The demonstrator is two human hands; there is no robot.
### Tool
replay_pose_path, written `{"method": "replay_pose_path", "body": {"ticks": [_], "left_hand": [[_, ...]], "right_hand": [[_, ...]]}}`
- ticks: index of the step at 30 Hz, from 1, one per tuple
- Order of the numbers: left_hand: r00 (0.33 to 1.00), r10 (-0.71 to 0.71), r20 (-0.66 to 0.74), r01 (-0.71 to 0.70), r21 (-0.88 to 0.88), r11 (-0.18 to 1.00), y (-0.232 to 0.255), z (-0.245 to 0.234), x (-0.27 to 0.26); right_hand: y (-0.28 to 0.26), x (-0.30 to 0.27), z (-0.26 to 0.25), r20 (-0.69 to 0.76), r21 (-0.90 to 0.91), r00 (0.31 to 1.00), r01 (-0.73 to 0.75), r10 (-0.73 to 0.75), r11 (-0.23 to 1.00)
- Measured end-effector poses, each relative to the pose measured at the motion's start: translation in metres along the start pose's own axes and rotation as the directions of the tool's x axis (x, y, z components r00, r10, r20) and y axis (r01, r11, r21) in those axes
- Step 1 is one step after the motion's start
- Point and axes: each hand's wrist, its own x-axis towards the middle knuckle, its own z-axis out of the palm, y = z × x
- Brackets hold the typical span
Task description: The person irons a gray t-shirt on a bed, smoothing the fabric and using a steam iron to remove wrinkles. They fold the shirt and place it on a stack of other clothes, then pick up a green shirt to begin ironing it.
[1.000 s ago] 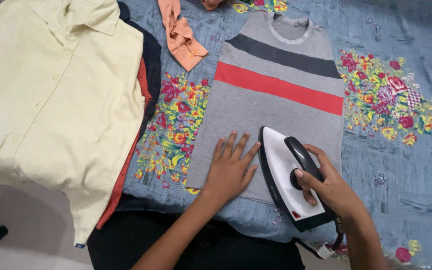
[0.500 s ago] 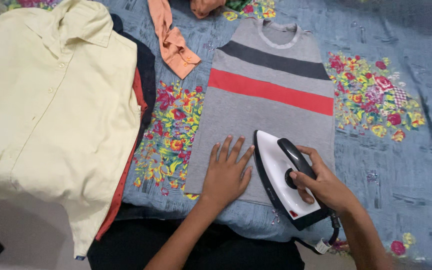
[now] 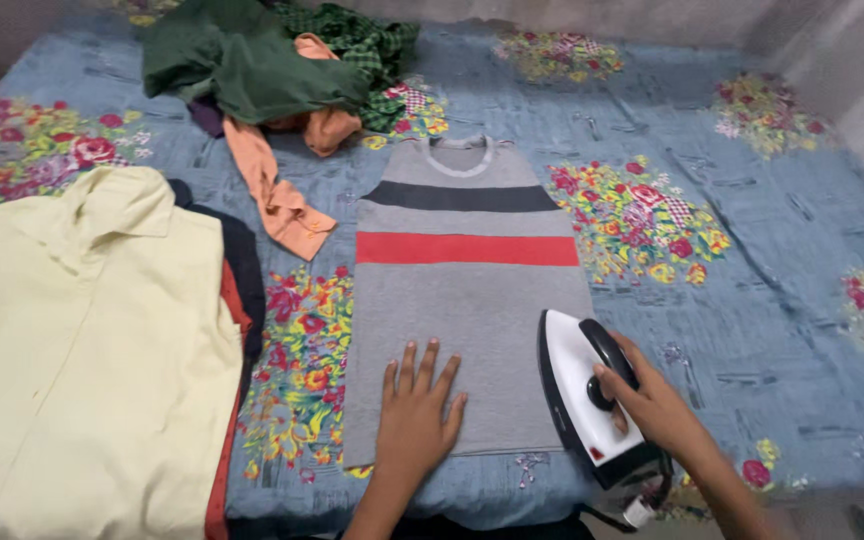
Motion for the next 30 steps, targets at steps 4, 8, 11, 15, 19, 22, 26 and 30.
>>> {"method": "replay_pose_path", "body": {"ticks": [4, 8, 11, 15, 19, 22, 26, 30], "left_hand": [[1.0, 0.013, -0.007, -0.013, 0.01, 1.0, 0.0, 0.0, 0.001], [0.999, -0.035, 0.014, 0.034, 0.037, 0.999, 0.005, 0.001, 0.007], [0.99, -0.089, 0.114, 0.085, 0.036, 0.996, 0.014, 0.01, 0.025], [0.996, 0.077, 0.038, -0.074, -0.081, 0.994, 0.031, 0.034, 0.061], [0.985, 0.172, 0.031, -0.169, -0.076, 0.983, 0.035, 0.057, 0.075], [0.984, 0.177, 0.036, -0.174, -0.073, 0.982, 0.036, 0.065, 0.073], [0.984, 0.162, 0.074, -0.155, -0.088, 0.984, 0.035, 0.061, 0.075], [0.983, 0.174, 0.05, -0.171, -0.069, 0.983, 0.035, 0.061, 0.077]], "right_hand": [[0.005, 0.058, -0.003, 0.014, 0.064, 0.998, -0.058, 0.057, 0.996], [-0.016, 0.106, 0.002, -0.014, 0.133, 1.0, -0.008, 0.01, 0.991], [-0.028, 0.101, -0.002, -0.022, -0.048, 1.0, 0.003, -0.004, 0.999], [-0.028, 0.058, -0.006, 0.125, -0.124, 0.992, 0.0, 0.015, 0.992], [-0.017, 0.028, -0.011, 0.13, -0.085, 0.991, -0.011, 0.023, 0.996], [-0.005, 0.044, -0.01, 0.095, -0.061, 0.993, 0.071, -0.065, 0.996], [-0.003, 0.099, -0.007, 0.028, -0.027, 1.0, -0.009, 0.01, 1.0], [0.0, 0.166, -0.01, 0.024, 0.022, 0.991, 0.13, -0.13, 0.991]]}}
